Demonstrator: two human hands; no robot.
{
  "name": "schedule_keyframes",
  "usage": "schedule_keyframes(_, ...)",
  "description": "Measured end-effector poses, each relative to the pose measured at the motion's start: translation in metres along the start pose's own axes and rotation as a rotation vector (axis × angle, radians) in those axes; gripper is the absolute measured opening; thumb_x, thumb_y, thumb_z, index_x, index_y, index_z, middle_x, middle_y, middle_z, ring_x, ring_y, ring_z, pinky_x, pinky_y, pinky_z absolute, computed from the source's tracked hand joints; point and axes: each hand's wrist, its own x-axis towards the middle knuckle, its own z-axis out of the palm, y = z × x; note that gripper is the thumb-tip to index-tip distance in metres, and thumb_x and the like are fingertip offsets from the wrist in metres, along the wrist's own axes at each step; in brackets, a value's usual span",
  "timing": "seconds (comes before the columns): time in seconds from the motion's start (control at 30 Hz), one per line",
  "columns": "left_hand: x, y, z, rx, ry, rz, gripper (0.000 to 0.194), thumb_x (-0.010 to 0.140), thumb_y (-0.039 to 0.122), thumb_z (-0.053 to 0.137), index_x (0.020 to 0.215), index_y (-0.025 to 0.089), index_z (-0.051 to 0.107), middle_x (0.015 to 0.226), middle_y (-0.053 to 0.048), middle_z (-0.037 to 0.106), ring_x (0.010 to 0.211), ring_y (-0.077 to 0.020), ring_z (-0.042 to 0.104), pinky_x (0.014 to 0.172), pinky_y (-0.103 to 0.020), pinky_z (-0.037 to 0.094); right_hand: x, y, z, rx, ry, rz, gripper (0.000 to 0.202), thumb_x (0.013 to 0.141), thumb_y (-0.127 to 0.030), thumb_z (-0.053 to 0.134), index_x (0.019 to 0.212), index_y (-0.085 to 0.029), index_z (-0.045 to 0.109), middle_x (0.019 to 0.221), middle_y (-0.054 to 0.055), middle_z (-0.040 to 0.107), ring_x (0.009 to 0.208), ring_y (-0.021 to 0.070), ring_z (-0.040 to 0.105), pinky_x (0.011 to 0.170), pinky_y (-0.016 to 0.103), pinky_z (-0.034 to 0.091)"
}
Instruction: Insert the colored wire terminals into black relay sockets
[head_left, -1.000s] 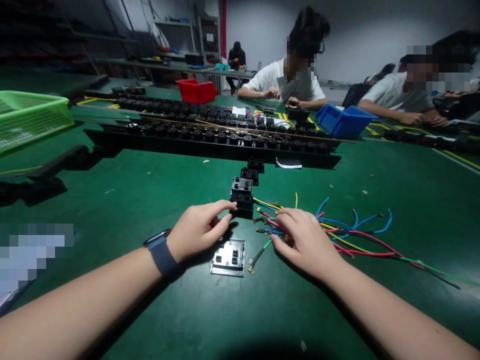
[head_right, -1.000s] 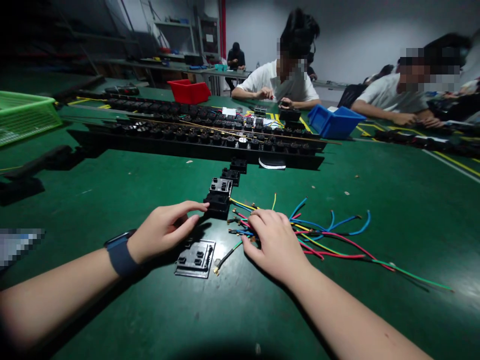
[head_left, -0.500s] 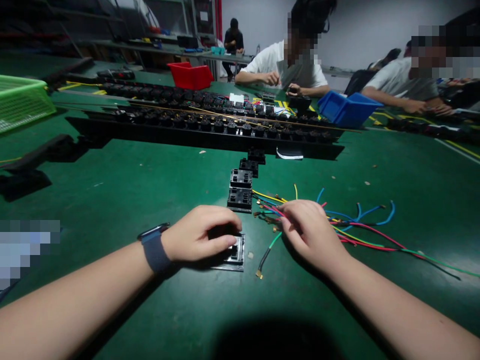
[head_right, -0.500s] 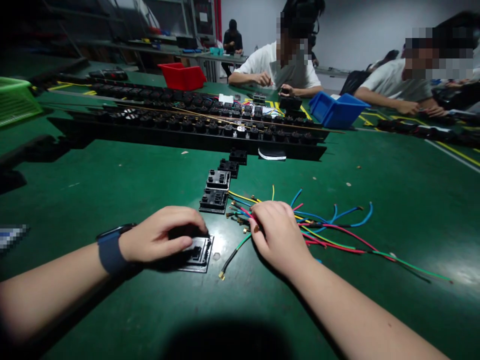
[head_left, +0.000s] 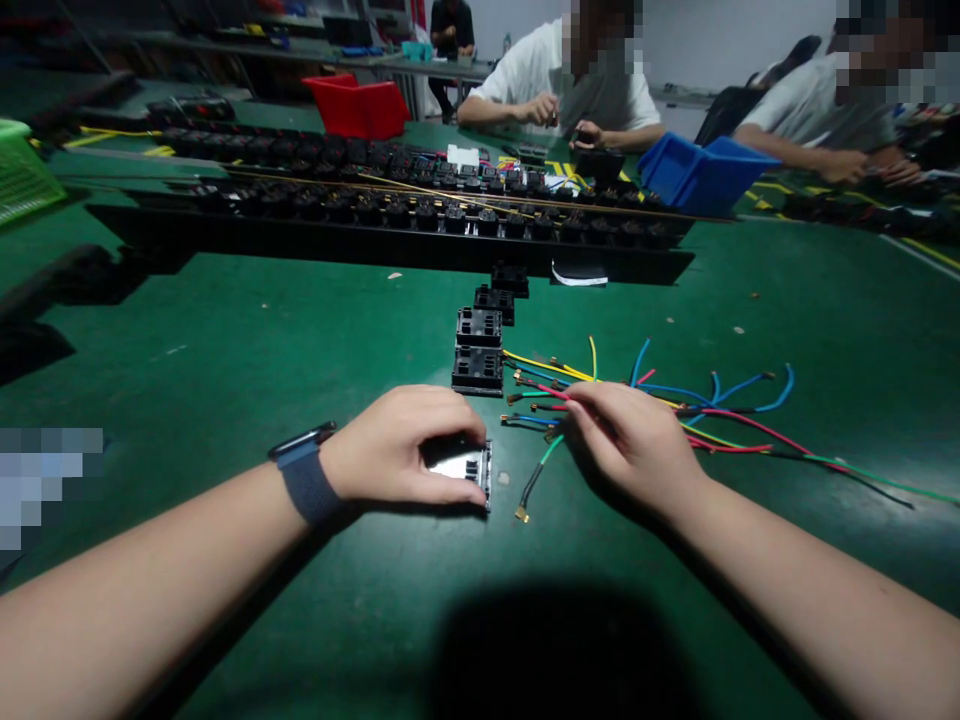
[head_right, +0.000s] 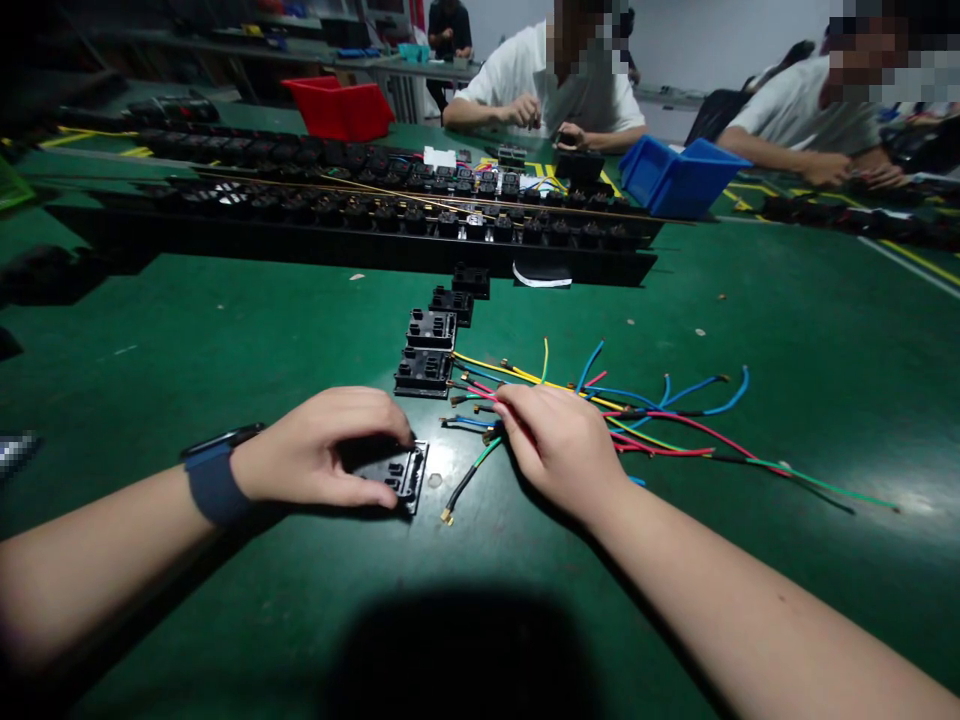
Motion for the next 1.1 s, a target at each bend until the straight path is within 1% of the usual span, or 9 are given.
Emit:
schedule_keyframes(0.2,0.0002,0.0004,-0.0003,0.026,0.014,-0.017,0.032,0.08,0.046,0.067,0.089,0.015,0.064,0.082,-0.004,0.068,0.077,-0.015,0.062,0.071,-0.025,0.046,0.0008,-0.0026,-0.0032,-0.032,-0.027,0.002,0.017,0.093,-0.024,0.049,0.089,-0.017,0.064,0.079,0.007,0.071,0.072,0.0196,0.065,0.067,0.031,0.047)
schedule_keyframes(0.33,0.0003,-0.0001,0.0004,0.03,0.009,-0.026,0.031,0.081,0.046,0.065,0.088,0.016,0.064,0.083,-0.005,0.068,0.077,-0.0151,0.062,0.072,-0.025,0.047,0.0006,-0.0046,-0.0055,-0.062,-0.055,0.002,0.02,0.093,-0.026,0.047,0.086,-0.018,0.064,0.078,0.007,0.072,0.071,0.0195,0.065,0.068,0.031,0.046)
schedule_keyframes(0.57,0.0018,-0.0001,0.0,0.054,0.002,-0.035,0.031,0.083,0.045,0.063,0.088,0.015,0.065,0.081,-0.005,0.068,0.076,-0.0152,0.061,0.071,-0.026,0.046,0.0015,-0.0053,-0.0048,-0.077,-0.059,-0.011,0.019,0.093,-0.025,0.048,0.088,-0.016,0.064,0.078,0.007,0.071,0.072,0.0201,0.065,0.069,0.031,0.045)
schedule_keyframes(0.67,0.0018,0.0002,-0.0002,0.058,-0.001,-0.038,0.031,0.083,0.045,0.062,0.088,0.015,0.065,0.081,-0.005,0.068,0.076,-0.0151,0.061,0.071,-0.026,0.046,0.0043,-0.0059,-0.0037,-0.075,-0.134,0.04,0.02,0.09,-0.031,0.053,0.097,-0.015,0.062,0.086,0.008,0.07,0.08,0.0224,0.063,0.073,0.034,0.045)
schedule_keyframes(0.77,0.0016,0.0006,-0.0001,0.057,0.002,-0.038,0.03,0.083,0.044,0.063,0.089,0.015,0.065,0.082,-0.005,0.068,0.077,-0.0152,0.062,0.072,-0.026,0.047,0.0068,-0.0063,-0.0029,-0.119,-0.258,0.026,0.034,0.083,-0.042,0.061,0.103,-0.015,0.06,0.097,0.01,0.068,0.093,0.0275,0.059,0.08,0.039,0.043)
schedule_keyframes(0.8,0.0014,0.0007,0.0,0.055,0.004,-0.036,0.03,0.083,0.044,0.063,0.088,0.015,0.065,0.082,-0.005,0.068,0.077,-0.0152,0.062,0.072,-0.025,0.047,0.0073,-0.0062,-0.0028,-0.132,-0.288,0.005,0.034,0.082,-0.043,0.061,0.102,-0.015,0.06,0.101,0.01,0.068,0.097,0.0285,0.058,0.083,0.041,0.042)
schedule_keyframes(0.87,0.0011,0.0011,0.0002,0.051,0.009,-0.034,0.03,0.083,0.044,0.063,0.088,0.015,0.065,0.082,-0.005,0.068,0.077,-0.0152,0.062,0.071,-0.025,0.047,0.0076,-0.0057,-0.0025,-0.144,-0.324,-0.028,0.024,0.086,-0.039,0.057,0.096,-0.017,0.061,0.102,0.009,0.068,0.1,0.0281,0.056,0.086,0.041,0.04)
schedule_keyframes(0.97,0.0005,0.0013,0.0001,0.047,0.014,-0.032,0.029,0.083,0.044,0.064,0.088,0.015,0.065,0.081,-0.005,0.068,0.076,-0.0151,0.062,0.071,-0.025,0.047,0.0066,-0.0047,-0.0023,-0.142,-0.308,-0.026,0.018,0.091,-0.03,0.049,0.086,-0.017,0.06,0.089,0.008,0.067,0.09,0.0248,0.057,0.078,0.036,0.041)
schedule_keyframes(1.1,0.0001,0.0015,-0.0007,0.051,0.003,-0.04,0.029,0.083,0.044,0.063,0.088,0.015,0.065,0.081,-0.005,0.068,0.076,-0.0151,0.061,0.071,-0.025,0.047,0.0037,-0.0045,-0.0029,-0.127,-0.188,-0.011,0.021,0.094,-0.03,0.045,0.083,-0.018,0.059,0.075,0.006,0.064,0.069,0.0199,0.058,0.062,0.03,0.04)
